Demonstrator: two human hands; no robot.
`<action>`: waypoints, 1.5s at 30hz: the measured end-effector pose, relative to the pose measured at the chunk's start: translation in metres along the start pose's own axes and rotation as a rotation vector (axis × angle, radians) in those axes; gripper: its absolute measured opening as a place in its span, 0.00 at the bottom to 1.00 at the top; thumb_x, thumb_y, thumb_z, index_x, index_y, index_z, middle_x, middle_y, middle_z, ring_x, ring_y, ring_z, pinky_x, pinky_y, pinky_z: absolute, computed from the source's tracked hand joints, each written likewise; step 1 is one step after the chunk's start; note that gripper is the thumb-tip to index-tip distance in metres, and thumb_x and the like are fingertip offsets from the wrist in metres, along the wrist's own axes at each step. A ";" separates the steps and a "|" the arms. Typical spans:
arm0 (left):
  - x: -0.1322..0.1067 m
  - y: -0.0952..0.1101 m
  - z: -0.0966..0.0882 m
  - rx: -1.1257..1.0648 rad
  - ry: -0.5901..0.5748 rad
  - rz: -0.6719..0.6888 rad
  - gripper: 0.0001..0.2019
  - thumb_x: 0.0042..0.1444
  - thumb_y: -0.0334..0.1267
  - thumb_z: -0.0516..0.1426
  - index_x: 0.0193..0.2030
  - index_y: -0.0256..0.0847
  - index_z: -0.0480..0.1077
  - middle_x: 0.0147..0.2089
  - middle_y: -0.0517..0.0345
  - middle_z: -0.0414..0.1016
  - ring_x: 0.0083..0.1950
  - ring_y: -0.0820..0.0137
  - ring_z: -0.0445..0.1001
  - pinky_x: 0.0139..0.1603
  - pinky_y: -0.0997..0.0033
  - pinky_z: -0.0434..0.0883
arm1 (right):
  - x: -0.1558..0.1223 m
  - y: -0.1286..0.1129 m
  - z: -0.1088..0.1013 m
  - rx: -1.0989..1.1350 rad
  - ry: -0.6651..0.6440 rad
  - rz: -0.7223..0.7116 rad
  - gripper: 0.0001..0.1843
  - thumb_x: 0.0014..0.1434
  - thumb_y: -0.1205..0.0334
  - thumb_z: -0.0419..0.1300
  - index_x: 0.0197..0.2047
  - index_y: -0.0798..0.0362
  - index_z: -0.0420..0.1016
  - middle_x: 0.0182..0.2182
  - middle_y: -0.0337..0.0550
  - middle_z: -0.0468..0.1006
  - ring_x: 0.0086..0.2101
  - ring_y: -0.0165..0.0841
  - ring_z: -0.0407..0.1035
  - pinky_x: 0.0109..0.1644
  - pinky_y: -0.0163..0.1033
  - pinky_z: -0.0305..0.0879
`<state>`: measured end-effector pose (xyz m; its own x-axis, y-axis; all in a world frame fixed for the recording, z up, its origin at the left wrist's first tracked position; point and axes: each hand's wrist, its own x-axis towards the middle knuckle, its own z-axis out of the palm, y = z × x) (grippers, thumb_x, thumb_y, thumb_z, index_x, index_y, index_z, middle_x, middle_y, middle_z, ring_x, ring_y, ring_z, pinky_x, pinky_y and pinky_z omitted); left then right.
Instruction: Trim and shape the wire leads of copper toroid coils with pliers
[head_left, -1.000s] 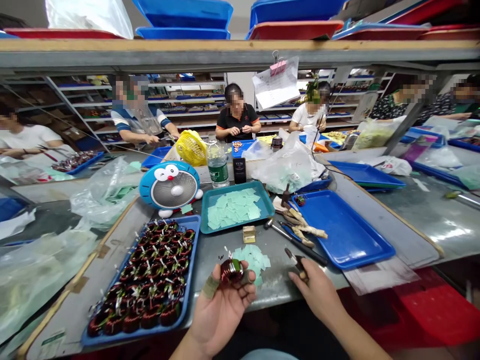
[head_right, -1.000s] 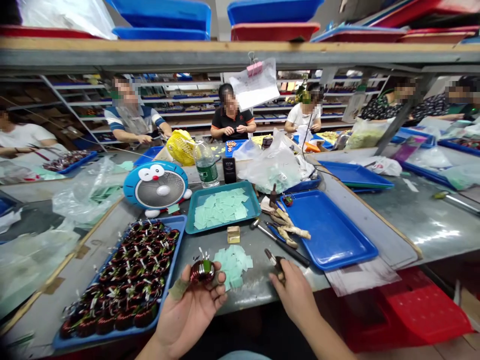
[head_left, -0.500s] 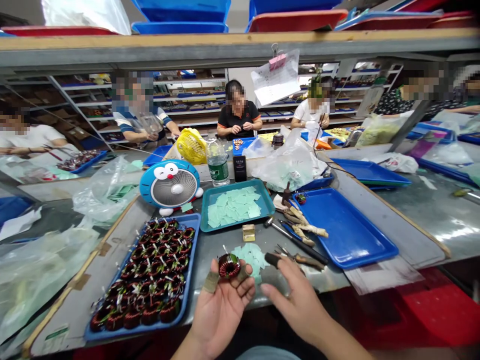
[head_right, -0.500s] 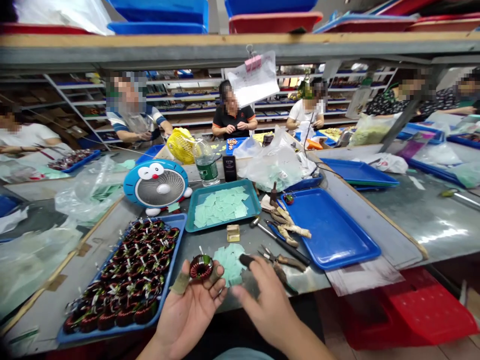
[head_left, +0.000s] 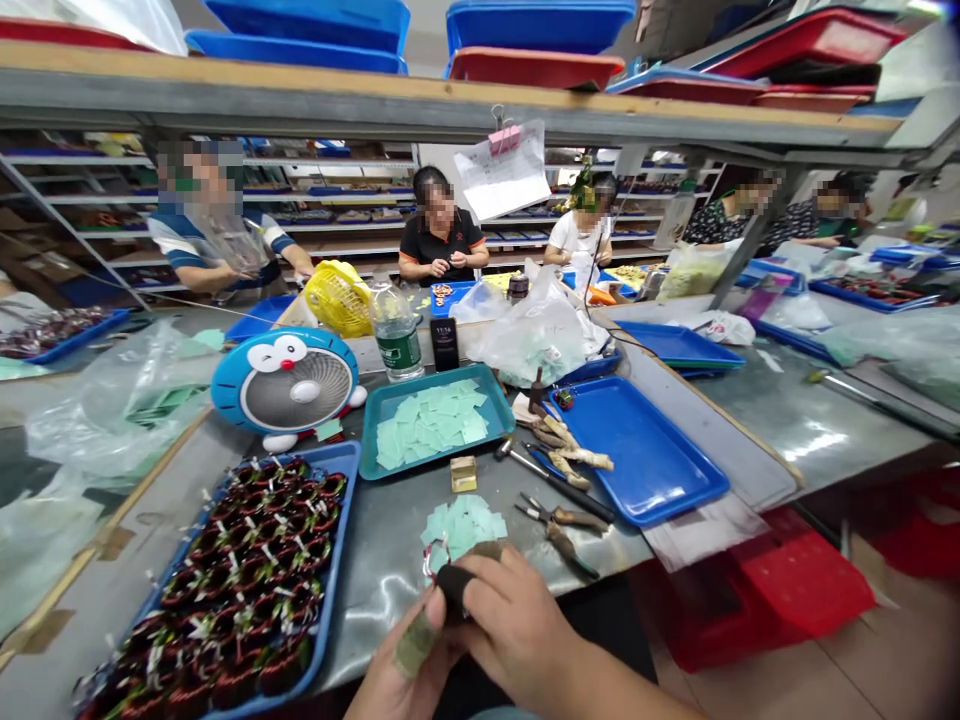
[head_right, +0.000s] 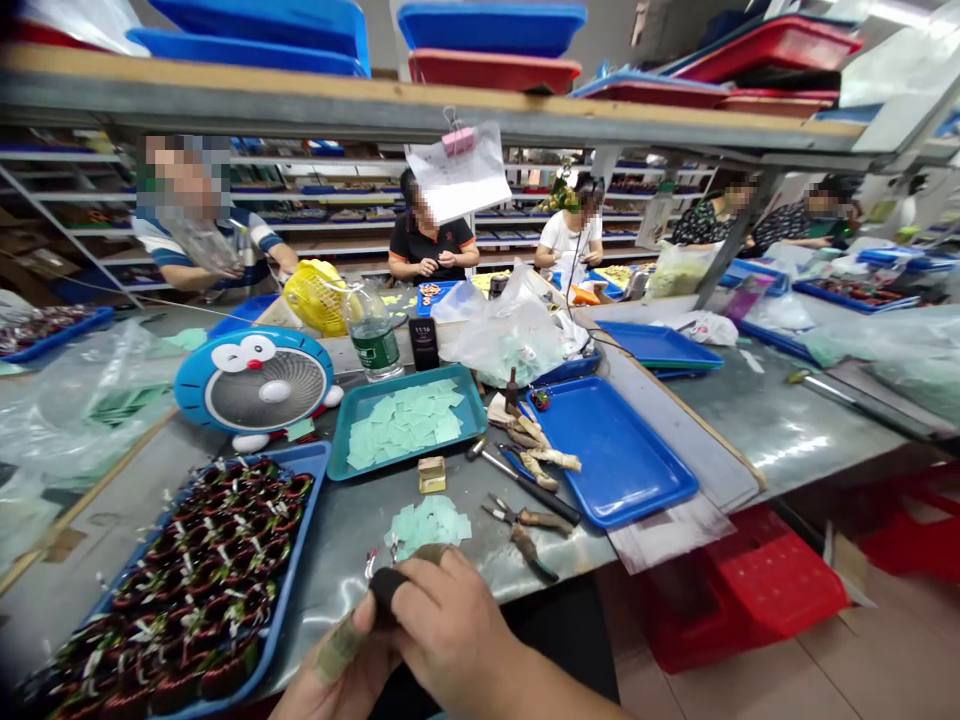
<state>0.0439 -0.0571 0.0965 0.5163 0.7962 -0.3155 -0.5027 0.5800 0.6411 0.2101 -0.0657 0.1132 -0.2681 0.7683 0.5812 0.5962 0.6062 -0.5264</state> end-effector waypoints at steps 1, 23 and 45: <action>-0.001 0.001 -0.003 0.044 -0.007 0.004 0.15 0.61 0.49 0.64 0.52 0.49 0.82 0.58 0.54 0.81 0.66 0.56 0.71 0.71 0.57 0.66 | -0.001 0.000 0.000 -0.024 0.007 -0.024 0.10 0.65 0.69 0.58 0.49 0.51 0.72 0.46 0.49 0.81 0.40 0.41 0.71 0.44 0.45 0.69; 0.004 0.027 0.001 0.827 0.032 0.275 0.27 0.62 0.50 0.64 0.64 0.44 0.65 0.60 0.48 0.76 0.59 0.58 0.75 0.62 0.63 0.70 | -0.010 0.009 0.009 0.265 0.151 0.347 0.24 0.62 0.69 0.63 0.59 0.40 0.72 0.52 0.36 0.80 0.52 0.34 0.76 0.57 0.35 0.69; 0.003 0.028 0.016 0.895 0.070 0.290 0.30 0.60 0.53 0.64 0.65 0.46 0.64 0.65 0.49 0.73 0.63 0.56 0.72 0.66 0.64 0.67 | -0.010 0.016 0.013 0.139 0.191 0.201 0.17 0.69 0.56 0.61 0.60 0.43 0.71 0.51 0.42 0.80 0.50 0.37 0.76 0.54 0.40 0.71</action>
<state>0.0430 -0.0412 0.1246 0.3974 0.9140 -0.0817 0.1295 0.0322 0.9911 0.2126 -0.0610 0.0902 -0.0005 0.8312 0.5559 0.5105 0.4782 -0.7147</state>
